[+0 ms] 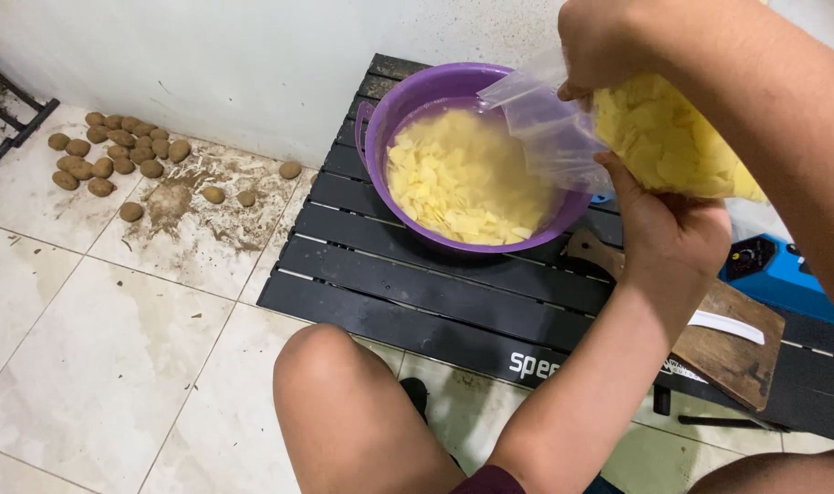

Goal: The person scoops sliced dry fruits from a bowl into plastic bags using a spoon and then seals each bag with a heat sealer.

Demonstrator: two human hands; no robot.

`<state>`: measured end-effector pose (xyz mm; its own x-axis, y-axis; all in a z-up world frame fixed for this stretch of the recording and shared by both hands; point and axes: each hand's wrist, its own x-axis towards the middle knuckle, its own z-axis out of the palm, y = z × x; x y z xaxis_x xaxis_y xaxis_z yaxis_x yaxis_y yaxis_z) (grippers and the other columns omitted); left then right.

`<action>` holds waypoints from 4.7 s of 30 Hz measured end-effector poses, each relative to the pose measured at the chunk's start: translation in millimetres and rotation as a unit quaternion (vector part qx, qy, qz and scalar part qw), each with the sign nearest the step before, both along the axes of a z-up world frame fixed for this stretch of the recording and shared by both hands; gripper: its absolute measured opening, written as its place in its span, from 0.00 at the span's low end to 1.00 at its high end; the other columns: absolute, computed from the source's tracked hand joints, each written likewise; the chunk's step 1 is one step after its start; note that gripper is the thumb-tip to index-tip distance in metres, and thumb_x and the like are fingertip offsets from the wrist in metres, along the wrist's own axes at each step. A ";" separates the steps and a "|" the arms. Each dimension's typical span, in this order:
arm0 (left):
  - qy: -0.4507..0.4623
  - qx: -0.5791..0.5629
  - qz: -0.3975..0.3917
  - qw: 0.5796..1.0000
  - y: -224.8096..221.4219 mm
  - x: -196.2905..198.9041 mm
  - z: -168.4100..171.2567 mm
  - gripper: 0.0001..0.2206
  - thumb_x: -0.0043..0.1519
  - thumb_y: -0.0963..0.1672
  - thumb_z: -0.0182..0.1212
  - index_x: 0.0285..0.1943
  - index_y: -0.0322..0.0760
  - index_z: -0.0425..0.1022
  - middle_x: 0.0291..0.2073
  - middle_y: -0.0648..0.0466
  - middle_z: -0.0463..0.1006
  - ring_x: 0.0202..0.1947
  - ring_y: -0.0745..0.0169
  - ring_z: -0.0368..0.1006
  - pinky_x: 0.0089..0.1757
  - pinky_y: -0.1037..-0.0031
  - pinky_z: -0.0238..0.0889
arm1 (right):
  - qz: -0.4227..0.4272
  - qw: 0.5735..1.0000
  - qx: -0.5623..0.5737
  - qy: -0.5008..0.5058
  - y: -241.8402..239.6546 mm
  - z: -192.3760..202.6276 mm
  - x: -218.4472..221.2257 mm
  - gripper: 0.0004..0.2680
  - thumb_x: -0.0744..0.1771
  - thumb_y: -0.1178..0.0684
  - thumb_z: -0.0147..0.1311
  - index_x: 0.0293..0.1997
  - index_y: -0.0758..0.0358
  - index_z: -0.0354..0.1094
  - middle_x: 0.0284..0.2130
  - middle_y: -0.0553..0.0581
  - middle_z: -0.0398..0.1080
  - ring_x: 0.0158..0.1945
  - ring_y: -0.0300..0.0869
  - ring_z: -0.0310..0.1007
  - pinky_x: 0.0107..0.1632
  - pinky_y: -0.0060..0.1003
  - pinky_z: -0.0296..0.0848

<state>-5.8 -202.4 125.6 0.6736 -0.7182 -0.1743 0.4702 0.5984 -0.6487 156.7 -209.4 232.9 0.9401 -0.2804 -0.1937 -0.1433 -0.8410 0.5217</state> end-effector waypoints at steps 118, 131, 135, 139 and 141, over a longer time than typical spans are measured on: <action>-0.542 0.710 0.214 0.394 177.2 -6.2 -82.8 0.05 0.57 0.36 0.67 0.39 0.31 0.85 0.30 0.45 0.85 0.43 0.64 0.74 0.42 0.65 0.73 | 0.010 0.749 0.267 -0.606 -8.3 -194.7 -375.5 0.05 0.71 0.58 0.70 0.37 0.54 0.79 0.20 0.48 0.71 0.27 0.48 0.75 0.39 0.37 0.73; -0.590 0.718 0.106 0.355 193.1 -5.3 -80.5 0.34 0.34 0.46 0.86 0.49 0.25 0.79 0.43 0.34 0.83 0.52 0.37 0.77 0.53 0.53 0.70 | -0.413 0.596 0.579 -0.373 42.8 -187.3 -362.6 0.16 0.64 0.49 0.64 0.18 0.72 0.74 0.10 0.66 0.70 0.11 0.49 0.71 0.19 0.39 0.69; -0.606 0.728 0.030 0.320 198.6 -3.7 -74.1 0.42 0.28 0.46 0.88 0.54 0.25 0.76 0.49 0.35 0.82 0.57 0.34 0.75 0.57 0.53 0.67 | -0.399 0.557 0.612 -0.395 43.0 -203.8 -361.8 0.13 0.64 0.54 0.64 0.19 0.75 0.72 0.10 0.67 0.69 0.11 0.47 0.69 0.16 0.34 0.65; -0.617 0.709 0.040 0.339 201.7 -1.9 -80.3 0.40 0.29 0.45 0.88 0.54 0.28 0.77 0.48 0.37 0.83 0.58 0.36 0.75 0.56 0.53 0.68 | -0.365 0.529 0.642 -0.418 23.7 -215.4 -374.3 0.12 0.65 0.55 0.62 0.21 0.71 0.70 0.11 0.63 0.66 0.12 0.44 0.65 0.16 0.32 0.60; -0.648 0.707 0.036 0.280 204.6 0.3 -82.9 0.34 0.36 0.51 0.83 0.54 0.43 0.80 0.48 0.56 0.85 0.53 0.64 0.80 0.48 0.73 0.76 | -0.388 0.555 0.632 -0.377 8.7 -207.3 -384.7 0.07 0.72 0.55 0.54 0.40 0.68 0.76 0.23 0.61 0.71 0.23 0.44 0.65 0.30 0.36 0.65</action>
<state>-5.4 2.1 42.7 0.8335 -0.5244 0.1737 -0.2834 -0.1360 0.9493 -228.0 -200.7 25.7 0.5779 -0.7462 -0.3305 -0.4951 0.0013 -0.8688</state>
